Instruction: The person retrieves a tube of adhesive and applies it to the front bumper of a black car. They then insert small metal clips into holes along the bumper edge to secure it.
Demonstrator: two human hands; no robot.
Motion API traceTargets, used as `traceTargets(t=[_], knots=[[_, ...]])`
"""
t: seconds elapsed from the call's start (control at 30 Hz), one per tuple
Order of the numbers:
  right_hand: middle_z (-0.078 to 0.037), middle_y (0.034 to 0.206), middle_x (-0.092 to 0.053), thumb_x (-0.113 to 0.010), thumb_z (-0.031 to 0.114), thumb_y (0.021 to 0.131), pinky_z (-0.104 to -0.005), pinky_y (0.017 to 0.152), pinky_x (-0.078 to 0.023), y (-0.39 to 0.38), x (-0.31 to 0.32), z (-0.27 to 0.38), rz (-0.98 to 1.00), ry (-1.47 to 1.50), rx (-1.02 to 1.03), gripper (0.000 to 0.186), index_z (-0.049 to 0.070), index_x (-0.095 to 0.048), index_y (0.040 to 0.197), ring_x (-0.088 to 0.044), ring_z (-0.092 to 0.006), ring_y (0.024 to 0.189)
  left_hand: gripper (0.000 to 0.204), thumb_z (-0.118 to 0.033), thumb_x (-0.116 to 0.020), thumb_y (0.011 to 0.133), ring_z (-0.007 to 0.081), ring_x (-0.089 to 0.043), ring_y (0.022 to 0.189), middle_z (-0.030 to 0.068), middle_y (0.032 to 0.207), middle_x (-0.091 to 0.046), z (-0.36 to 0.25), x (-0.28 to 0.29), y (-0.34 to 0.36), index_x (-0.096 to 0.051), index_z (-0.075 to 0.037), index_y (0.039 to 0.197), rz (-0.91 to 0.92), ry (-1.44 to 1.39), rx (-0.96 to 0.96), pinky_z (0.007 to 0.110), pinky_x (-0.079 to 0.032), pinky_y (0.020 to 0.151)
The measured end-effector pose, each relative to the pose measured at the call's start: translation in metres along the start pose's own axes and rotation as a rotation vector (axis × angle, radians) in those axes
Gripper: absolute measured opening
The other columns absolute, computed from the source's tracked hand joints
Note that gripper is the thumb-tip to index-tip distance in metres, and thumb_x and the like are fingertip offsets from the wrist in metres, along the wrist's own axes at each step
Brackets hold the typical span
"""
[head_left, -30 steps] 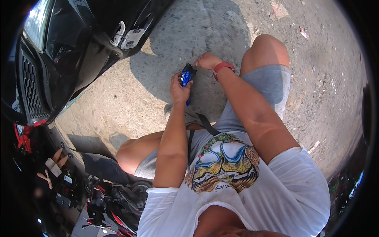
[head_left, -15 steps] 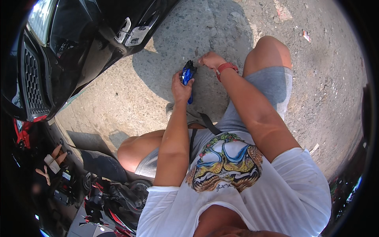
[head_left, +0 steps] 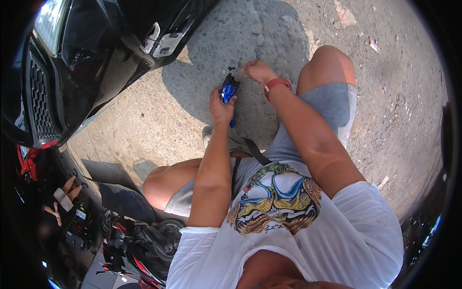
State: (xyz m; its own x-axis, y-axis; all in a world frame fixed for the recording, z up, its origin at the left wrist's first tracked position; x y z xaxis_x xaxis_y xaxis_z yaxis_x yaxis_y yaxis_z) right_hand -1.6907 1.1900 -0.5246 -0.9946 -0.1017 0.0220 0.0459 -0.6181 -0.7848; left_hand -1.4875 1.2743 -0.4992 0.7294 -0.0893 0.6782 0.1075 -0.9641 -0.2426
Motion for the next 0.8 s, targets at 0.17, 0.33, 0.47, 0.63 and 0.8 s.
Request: traceTargets(t=[0.17,0.33,0.47,0.63,0.8], knots=[[-0.001,0.092,-0.067,-0.064,0.009,0.093,-0.0258,0.068,-0.043,-0.024,-0.001,0.036,-0.030,0.220,0.138,0.018,0.003,-0.070,0.109,-0.050,-0.0081,0.072,0.059,-0.014,-0.088,0.077,0.0322,-0.065,0.108,0.0169,0.120,-0.066,0.003,0.006,0.008,-0.061,0.000,0.127,0.008,0.214,0.238,0.040,-0.053,0.095],[-0.003,0.094,-0.068,-0.061,0.007,0.095,-0.0250,0.071,-0.044,-0.046,0.002,0.071,-0.084,0.373,0.229,0.021,0.000,-0.070,0.113,-0.051,-0.0091,0.075,0.047,-0.006,-0.078,0.088,0.0263,-0.062,0.112,0.0139,0.126,-0.063,-0.013,0.045,0.053,-0.057,-0.002,0.130,-0.417,-0.477,0.199,0.035,-0.052,0.096],[-0.006,0.096,-0.070,-0.060,0.007,0.094,-0.0247,0.072,-0.045,-0.051,0.007,0.077,-0.140,0.424,0.253,0.026,-0.002,-0.070,0.116,-0.052,-0.0103,0.077,0.046,0.000,-0.075,0.091,0.0176,-0.062,0.112,0.0095,0.123,-0.065,-0.077,0.085,0.091,-0.051,-0.006,0.131,-0.431,-1.064,0.085,0.030,-0.052,0.096],[-0.004,0.096,-0.068,-0.060,0.007,0.096,-0.0242,0.072,-0.044,-0.053,0.006,0.081,-0.121,0.472,0.266,0.024,-0.001,-0.070,0.117,-0.051,-0.0088,0.075,0.042,0.000,-0.077,0.090,0.0153,-0.066,0.105,0.0060,0.111,-0.068,-0.127,0.105,0.101,-0.051,-0.010,0.120,-0.376,-1.331,0.056,0.031,-0.055,0.095],[-0.003,0.095,-0.069,-0.062,0.009,0.098,-0.0245,0.074,-0.044,-0.059,0.006,0.096,-0.062,0.552,0.318,0.023,0.000,-0.071,0.117,-0.052,-0.0094,0.075,0.040,-0.001,-0.078,0.089,0.0133,-0.067,0.094,0.0028,0.098,-0.068,-0.128,0.108,0.106,-0.050,-0.013,0.116,-0.366,-1.433,0.023,0.029,-0.056,0.089]])
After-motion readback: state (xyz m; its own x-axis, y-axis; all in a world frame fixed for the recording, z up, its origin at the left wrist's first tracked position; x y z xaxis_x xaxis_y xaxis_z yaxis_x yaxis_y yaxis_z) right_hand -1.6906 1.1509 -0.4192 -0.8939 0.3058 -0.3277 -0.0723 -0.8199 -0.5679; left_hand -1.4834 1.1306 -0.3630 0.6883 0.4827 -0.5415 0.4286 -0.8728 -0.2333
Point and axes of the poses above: each hand's wrist, its own y-axis towards the middle knuckle, its own x-axis out of the back of the hand, z = x × y, the point moved 4 cm from there along y, towards the middle knuckle
